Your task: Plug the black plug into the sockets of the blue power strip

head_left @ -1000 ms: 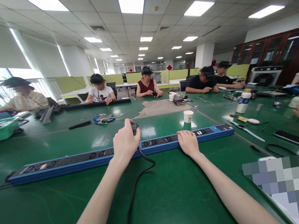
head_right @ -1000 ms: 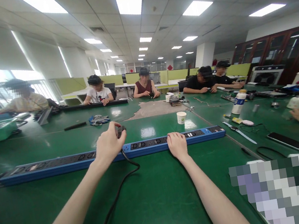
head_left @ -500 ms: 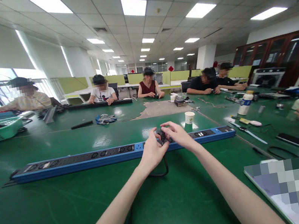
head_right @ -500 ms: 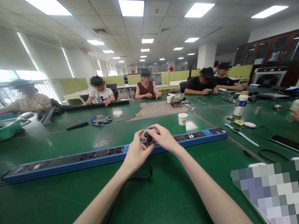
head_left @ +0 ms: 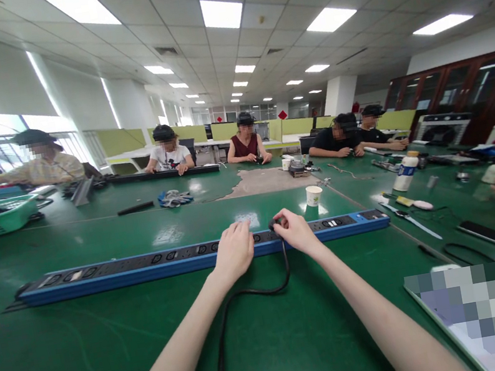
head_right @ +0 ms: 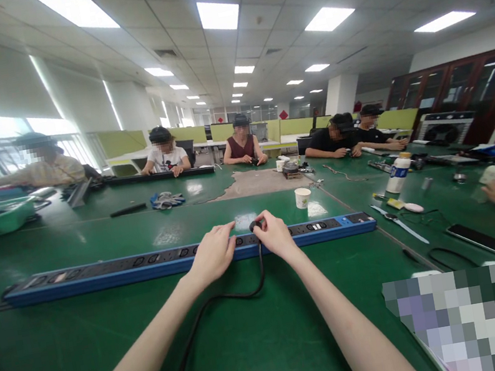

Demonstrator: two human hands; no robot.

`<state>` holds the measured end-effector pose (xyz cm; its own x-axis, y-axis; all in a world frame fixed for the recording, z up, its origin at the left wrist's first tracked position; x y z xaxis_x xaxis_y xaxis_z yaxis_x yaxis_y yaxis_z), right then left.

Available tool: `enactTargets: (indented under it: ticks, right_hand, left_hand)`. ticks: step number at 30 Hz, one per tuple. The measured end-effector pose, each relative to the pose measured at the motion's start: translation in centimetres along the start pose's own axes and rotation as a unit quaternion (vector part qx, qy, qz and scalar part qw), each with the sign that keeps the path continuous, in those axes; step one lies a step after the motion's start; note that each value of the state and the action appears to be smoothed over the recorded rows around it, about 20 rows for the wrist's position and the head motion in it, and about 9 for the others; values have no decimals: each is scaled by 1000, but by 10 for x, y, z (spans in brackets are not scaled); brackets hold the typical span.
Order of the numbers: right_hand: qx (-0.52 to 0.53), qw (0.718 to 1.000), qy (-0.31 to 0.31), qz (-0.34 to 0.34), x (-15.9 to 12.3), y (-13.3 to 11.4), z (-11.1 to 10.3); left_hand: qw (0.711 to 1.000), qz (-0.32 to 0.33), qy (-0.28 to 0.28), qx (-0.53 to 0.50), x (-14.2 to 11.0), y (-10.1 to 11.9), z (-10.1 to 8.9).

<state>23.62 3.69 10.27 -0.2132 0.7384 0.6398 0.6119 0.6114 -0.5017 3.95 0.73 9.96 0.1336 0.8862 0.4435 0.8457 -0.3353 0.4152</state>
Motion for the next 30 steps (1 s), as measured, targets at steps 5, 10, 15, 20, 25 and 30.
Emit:
enactTargets:
  ticks: [5, 10, 15, 20, 25, 30]
  right_hand:
    - [-76, 996, -34, -19, -8, -5, 9]
    - [-127, 990, -40, -36, -10, -8, 16]
    - [-187, 979, -62, -45, -11, -15, 25]
    - [-276, 956, -92, -47, -10, -28, 35]
    - [-341, 931, -127, -20, -4, -46, 50]
    - [-335, 936, -106, -6, -4, -46, 48]
  left_hand:
    - [996, -10, 50, 80, -8, -35, 28]
    - [996, -17, 52, 69, -16, -40, 37]
    - [997, -27, 56, 54, -17, -39, 35]
    - [996, -18, 65, 53, -17, -42, 37]
    - [996, -23, 60, 55, -18, -43, 37]
    - [996, -9, 71, 57, -19, -44, 38]
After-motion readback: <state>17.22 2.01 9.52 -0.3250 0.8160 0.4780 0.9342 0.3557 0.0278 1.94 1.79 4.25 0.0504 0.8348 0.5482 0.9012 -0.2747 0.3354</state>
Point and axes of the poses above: each hand's wrist, its own x-axis towards the middle knuckle, its own z-axis out of the palm, y = z × x, the point moved 5 cm from there along x, towards the middle knuckle, and after that the axes turned 15 degrees about -z, right-handed, at the moved point
